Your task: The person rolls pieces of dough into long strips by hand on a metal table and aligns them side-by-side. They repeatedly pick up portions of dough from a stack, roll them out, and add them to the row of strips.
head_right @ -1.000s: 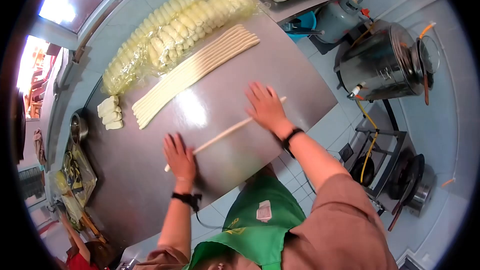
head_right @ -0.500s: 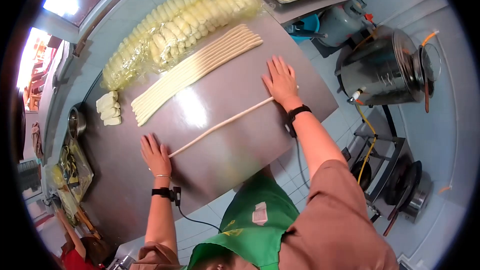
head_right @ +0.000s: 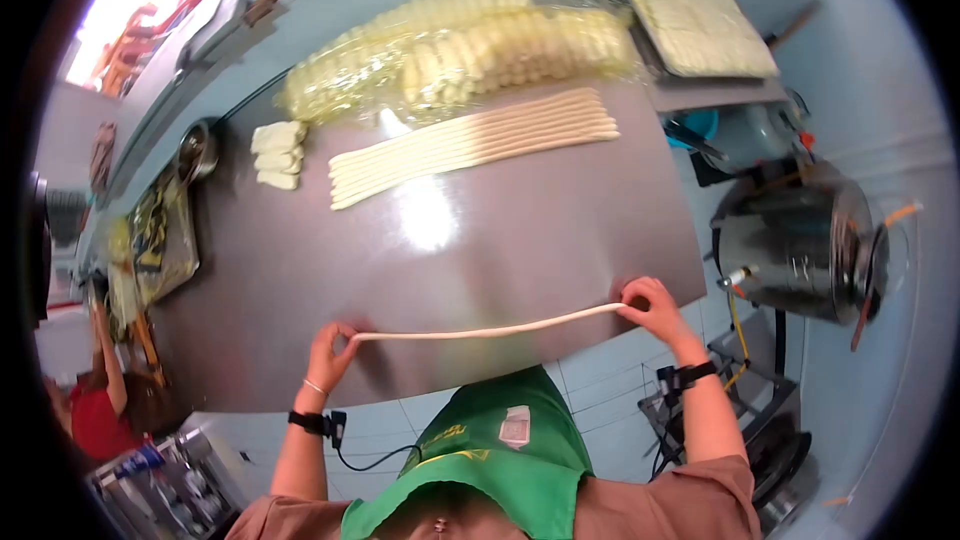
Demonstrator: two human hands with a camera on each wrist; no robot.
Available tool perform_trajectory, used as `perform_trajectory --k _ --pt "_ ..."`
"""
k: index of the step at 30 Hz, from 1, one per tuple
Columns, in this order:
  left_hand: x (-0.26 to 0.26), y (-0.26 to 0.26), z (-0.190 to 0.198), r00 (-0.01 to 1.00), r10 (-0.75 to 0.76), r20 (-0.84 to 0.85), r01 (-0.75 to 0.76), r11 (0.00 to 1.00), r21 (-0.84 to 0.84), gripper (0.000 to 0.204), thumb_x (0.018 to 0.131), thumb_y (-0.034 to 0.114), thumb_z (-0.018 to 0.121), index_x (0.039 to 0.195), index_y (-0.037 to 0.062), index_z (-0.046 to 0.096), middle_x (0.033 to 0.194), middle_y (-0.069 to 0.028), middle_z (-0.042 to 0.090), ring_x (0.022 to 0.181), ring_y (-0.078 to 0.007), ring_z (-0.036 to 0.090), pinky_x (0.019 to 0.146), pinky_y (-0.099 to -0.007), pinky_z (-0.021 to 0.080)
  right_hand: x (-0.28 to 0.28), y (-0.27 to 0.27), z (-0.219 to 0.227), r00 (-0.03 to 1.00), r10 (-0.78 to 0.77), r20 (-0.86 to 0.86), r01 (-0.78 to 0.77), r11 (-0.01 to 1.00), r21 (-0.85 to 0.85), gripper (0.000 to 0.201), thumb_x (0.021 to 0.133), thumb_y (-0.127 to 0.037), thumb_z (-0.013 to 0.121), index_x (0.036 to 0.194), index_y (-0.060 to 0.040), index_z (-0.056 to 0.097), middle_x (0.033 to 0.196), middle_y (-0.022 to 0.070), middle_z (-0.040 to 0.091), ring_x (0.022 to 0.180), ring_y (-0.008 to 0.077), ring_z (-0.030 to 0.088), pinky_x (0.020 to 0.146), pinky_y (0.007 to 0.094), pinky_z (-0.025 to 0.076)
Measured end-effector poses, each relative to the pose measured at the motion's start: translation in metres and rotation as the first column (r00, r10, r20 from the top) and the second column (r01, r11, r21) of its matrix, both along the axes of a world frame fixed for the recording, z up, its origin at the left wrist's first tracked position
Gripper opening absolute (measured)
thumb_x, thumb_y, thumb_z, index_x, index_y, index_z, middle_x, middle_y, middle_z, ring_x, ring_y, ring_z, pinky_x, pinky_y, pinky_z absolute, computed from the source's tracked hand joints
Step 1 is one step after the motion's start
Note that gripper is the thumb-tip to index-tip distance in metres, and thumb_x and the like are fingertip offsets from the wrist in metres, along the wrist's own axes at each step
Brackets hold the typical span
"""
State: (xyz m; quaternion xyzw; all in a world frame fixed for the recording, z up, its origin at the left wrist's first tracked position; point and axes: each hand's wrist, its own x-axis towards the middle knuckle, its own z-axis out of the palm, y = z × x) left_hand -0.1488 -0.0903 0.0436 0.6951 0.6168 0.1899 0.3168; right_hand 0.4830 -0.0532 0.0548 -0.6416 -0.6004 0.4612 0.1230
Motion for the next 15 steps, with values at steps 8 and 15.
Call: perform_trajectory --k 8,15 --pt "0.012 0.116 -0.026 0.553 0.591 0.588 -0.357 0.805 -0.474 0.016 0.104 0.017 0.068 0.114 0.0046 0.069 0.085 -0.0019 0.068 0.074 -0.0114 0.066 0.071 -0.0274 0.057 0.022 0.162 -0.006 0.776 -0.404 -0.485 0.222 0.893 -0.390 0.011 0.098 -0.012 0.073 0.105 -0.0074 0.066 0.092 0.0030 0.070 0.078 0.0140 0.069 0.076 0.0294 0.058" --pt "0.024 0.196 -0.074 0.473 0.636 0.610 -0.621 0.732 -0.281 0.015 0.101 0.011 0.071 0.113 0.0011 0.069 0.099 -0.0057 0.069 0.083 -0.0145 0.069 0.074 -0.0270 0.062 0.020 0.257 -0.081 0.723 -0.481 -0.496 0.513 0.855 -0.082 0.016 0.096 -0.010 0.078 0.108 -0.0079 0.068 0.094 0.0025 0.070 0.081 0.0118 0.071 0.072 0.0233 0.060"
